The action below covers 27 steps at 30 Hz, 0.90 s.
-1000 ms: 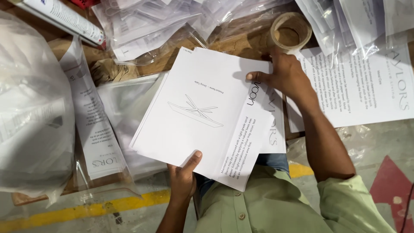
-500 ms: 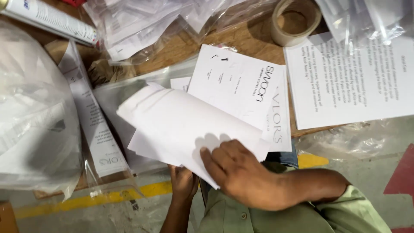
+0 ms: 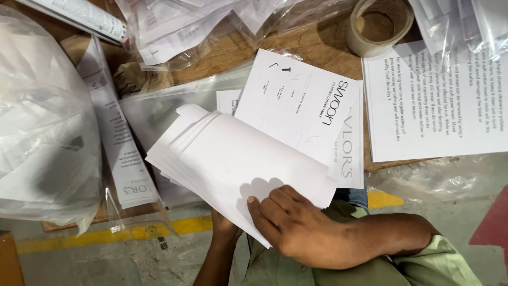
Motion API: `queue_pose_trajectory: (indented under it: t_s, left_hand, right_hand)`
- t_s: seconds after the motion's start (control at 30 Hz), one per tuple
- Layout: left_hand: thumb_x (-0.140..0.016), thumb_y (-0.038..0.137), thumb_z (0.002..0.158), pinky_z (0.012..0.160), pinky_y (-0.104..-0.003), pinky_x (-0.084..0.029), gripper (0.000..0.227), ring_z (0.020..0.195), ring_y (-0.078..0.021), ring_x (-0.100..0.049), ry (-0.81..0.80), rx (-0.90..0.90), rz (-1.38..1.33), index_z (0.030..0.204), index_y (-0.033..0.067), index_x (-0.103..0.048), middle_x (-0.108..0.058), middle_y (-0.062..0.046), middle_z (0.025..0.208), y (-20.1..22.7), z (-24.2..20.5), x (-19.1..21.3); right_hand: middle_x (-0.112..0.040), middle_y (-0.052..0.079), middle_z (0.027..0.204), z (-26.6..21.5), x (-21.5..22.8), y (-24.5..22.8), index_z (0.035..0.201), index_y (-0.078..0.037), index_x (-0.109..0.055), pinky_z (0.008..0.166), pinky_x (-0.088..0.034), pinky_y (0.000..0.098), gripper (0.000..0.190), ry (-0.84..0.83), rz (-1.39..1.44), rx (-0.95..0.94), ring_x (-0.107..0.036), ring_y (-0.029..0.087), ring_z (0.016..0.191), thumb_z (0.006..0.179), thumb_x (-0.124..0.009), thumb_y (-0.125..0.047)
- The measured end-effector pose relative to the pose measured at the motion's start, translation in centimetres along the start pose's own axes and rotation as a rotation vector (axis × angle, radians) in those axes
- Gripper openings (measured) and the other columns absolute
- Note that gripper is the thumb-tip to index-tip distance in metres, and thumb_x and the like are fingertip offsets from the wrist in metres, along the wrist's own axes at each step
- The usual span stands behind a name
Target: The person organizes papers by sorting them and placing them into clear plastic envelopes on a wooden table.
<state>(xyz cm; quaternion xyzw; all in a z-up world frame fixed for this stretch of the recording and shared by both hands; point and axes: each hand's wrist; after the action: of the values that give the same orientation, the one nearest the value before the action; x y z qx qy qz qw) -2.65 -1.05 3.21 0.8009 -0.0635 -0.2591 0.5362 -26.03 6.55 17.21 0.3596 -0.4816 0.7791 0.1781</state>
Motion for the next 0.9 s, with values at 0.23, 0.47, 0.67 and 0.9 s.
queue_pose_trajectory:
  t_s: [0.23, 0.47, 0.67, 0.9]
  left_hand:
    - [-0.075, 0.006, 0.086, 0.095, -0.044, -0.054, 0.061, 0.108, -0.0216, -0.063, 0.218, 0.163, 0.081, 0.136, -0.0009, -0.041, -0.057, -0.018, 0.122, 3.5, 0.8, -3.6]
    - [-0.081, 0.006, 0.087, 0.096, -0.041, -0.051, 0.043, 0.105, -0.0260, -0.060, 0.147, 0.077, 0.093, 0.122, -0.0106, -0.060, -0.061, -0.019, 0.113, 2.5, 0.5, -3.0]
    - [-0.077, 0.004, 0.083, 0.099, -0.039, -0.048, 0.057, 0.112, -0.0238, -0.060, 0.143, 0.110, -0.085, 0.133, -0.0025, -0.050, -0.060, -0.015, 0.117, 5.7, 1.0, -5.2]
    - [-0.077, 0.004, 0.084, 0.096, -0.041, -0.050, 0.061, 0.114, -0.0262, -0.058, 0.067, 0.204, -0.417, 0.136, -0.0061, -0.046, -0.059, -0.015, 0.121, 6.8, 0.5, -5.4]
  right_hand:
    - [-0.056, 0.016, 0.112, -2.7, 3.7, 9.5, 0.135, 0.001, -0.062, 0.096, -0.044, 0.0431, 0.046, 0.483, -0.293, -0.533, -0.053, 0.034, 0.107, 0.092, -0.077, -0.008]
    - [-0.051, 0.020, 0.126, -4.1, 4.2, 6.9, 0.131, 0.002, -0.065, 0.098, -0.049, 0.0405, 0.034, 0.718, -0.286, -0.730, -0.054, 0.033, 0.117, 0.098, -0.074, -0.002]
    - [-0.061, 0.015, 0.125, -6.5, 1.3, 7.8, 0.134, -0.001, -0.064, 0.090, -0.052, 0.0325, 0.043, 0.656, 0.048, -0.840, -0.061, 0.024, 0.105, 0.094, -0.078, -0.008]
    - [-0.053, 0.014, 0.137, -9.4, 0.1, 7.9, 0.154, 0.003, -0.040, 0.101, -0.052, 0.0324, 0.060, 0.896, 0.481, -0.748, -0.057, 0.020, 0.123, 0.107, -0.064, -0.025]
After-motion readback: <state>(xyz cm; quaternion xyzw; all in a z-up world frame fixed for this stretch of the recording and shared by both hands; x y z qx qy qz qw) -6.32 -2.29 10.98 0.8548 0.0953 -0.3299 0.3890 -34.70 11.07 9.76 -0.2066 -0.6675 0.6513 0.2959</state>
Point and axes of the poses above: each hand's wrist, its own z-axis towards the middle knuckle, its own x-axis out of the back of the hand, y = z × x
